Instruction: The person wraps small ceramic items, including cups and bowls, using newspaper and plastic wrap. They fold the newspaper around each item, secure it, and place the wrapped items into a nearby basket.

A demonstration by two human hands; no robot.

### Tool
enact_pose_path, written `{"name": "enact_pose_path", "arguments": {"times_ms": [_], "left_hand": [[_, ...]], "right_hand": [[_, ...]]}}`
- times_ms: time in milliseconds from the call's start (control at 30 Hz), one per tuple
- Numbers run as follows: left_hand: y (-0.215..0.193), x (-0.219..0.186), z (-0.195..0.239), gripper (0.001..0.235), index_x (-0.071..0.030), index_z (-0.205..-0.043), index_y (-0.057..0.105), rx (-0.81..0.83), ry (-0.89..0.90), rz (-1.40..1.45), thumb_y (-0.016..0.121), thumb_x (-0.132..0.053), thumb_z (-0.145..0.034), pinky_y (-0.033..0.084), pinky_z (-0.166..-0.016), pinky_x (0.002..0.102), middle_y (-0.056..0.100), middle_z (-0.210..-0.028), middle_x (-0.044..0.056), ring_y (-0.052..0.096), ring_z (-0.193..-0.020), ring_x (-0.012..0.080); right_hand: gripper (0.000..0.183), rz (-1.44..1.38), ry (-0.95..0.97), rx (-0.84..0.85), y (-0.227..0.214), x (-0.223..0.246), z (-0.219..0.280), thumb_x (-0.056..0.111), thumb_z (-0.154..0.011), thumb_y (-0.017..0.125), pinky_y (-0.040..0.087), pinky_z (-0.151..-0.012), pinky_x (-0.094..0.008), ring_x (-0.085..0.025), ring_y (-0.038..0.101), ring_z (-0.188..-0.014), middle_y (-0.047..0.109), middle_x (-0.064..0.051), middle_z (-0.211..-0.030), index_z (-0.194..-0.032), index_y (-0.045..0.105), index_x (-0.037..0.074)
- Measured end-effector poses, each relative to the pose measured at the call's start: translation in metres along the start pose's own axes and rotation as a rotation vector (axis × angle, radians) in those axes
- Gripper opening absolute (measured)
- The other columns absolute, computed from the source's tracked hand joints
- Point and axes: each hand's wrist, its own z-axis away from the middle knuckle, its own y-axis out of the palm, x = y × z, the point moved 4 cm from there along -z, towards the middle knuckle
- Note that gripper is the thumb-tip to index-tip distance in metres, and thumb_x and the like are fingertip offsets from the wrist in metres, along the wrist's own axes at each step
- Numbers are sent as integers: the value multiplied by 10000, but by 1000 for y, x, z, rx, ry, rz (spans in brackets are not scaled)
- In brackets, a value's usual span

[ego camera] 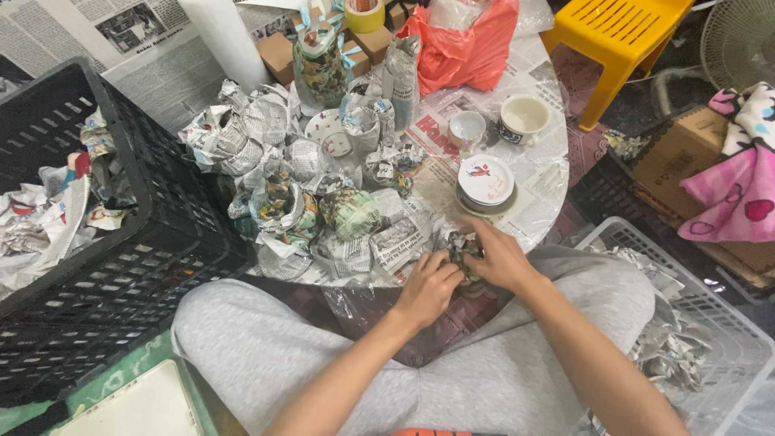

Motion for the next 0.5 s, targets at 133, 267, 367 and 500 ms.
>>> {"name": "enact_pose_path", "arguments": {"times_ms": [133, 267, 367, 500], "left_hand": [[1, -4, 4, 209, 30, -1067, 689, -114, -115, 165, 677, 45, -860, 521, -1000, 458, 644, -1176, 141, 595, -1203, 354], [13, -3, 15, 163, 40, -993, 641, -135, -336, 215, 732, -1, -865, 538, -878, 443, 566, -1226, 207, 604, -1113, 369], [18, -6, 27, 156, -10, -877, 668, -356, -412, 196, 784, -17, -774, 546, -859, 425, 628, -1081, 143, 648, -1043, 342], [27, 2, 44, 85, -2, -966, 725, -410, -556, 395, 737, 12, -883, 582, -814, 372, 705, -1060, 104, 732, -958, 277]], "right_hand": [[431, 41, -96, -54, 4, 1, -3, 108, -745, 755, 535, -878, -424, -326, 682, -1012, 658, -109, -1239, -1176, 751, 113], [365, -15, -126, -162, 9, -10, -1, 77, -718, 751, 549, -876, -404, -297, 698, -1007, 677, -96, -1300, -1079, 798, 107], [324, -14, -177, -251, 15, -17, 3, 59, -754, 758, 572, -911, -368, -248, 727, -1047, 738, -30, -1228, -1069, 811, 118], [124, 22, -207, -347, 18, -16, 9, 59, -805, 787, 598, -850, -328, -194, 754, -967, 785, 53, -1166, -916, 791, 114]]}}
